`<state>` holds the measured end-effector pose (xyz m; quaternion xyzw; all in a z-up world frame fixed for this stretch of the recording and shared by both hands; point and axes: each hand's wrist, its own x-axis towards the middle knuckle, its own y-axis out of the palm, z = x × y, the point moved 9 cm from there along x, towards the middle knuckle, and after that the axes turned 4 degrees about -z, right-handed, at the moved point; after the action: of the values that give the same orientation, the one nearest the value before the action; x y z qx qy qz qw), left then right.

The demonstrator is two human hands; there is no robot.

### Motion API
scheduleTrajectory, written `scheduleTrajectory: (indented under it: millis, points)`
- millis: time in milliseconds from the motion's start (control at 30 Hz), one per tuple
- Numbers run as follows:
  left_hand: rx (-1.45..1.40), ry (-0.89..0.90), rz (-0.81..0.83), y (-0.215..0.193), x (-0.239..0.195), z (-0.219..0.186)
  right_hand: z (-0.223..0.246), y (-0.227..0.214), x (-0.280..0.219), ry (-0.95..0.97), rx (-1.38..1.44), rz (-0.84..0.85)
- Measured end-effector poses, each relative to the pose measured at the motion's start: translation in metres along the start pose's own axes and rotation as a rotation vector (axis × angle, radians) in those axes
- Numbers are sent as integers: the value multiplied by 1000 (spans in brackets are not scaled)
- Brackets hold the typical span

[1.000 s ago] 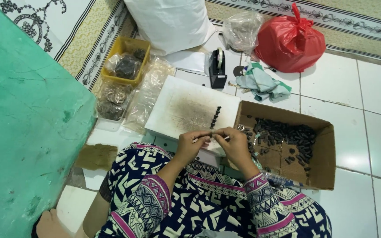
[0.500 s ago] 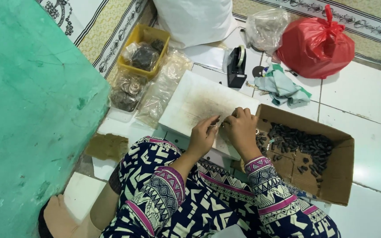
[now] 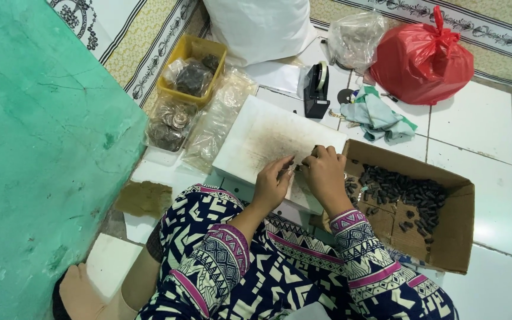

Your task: Assembling small metal components by picking them from a box and inserting them into a template board.

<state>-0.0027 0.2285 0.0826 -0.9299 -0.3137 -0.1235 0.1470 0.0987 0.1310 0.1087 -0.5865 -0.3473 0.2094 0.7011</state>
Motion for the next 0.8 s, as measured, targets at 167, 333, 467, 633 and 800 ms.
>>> scheduleTrajectory:
  millis: [167,333,467,633,800]
  points:
    - [83,62,2,1,-4,-4,-24,-23,-15,48,43,-41]
    - [200,298,119,45,-32,-2,-84,-48,-63,96,34,-89]
    - [174,416,328,84,-65,-37,-144,-44,-128,326,100,71]
    - [178,673,461,124,-89,-80,-171,-18,-192,564,240,216]
    - [472,784,553,168,-92,-80,-199,43,-194,647,326,372]
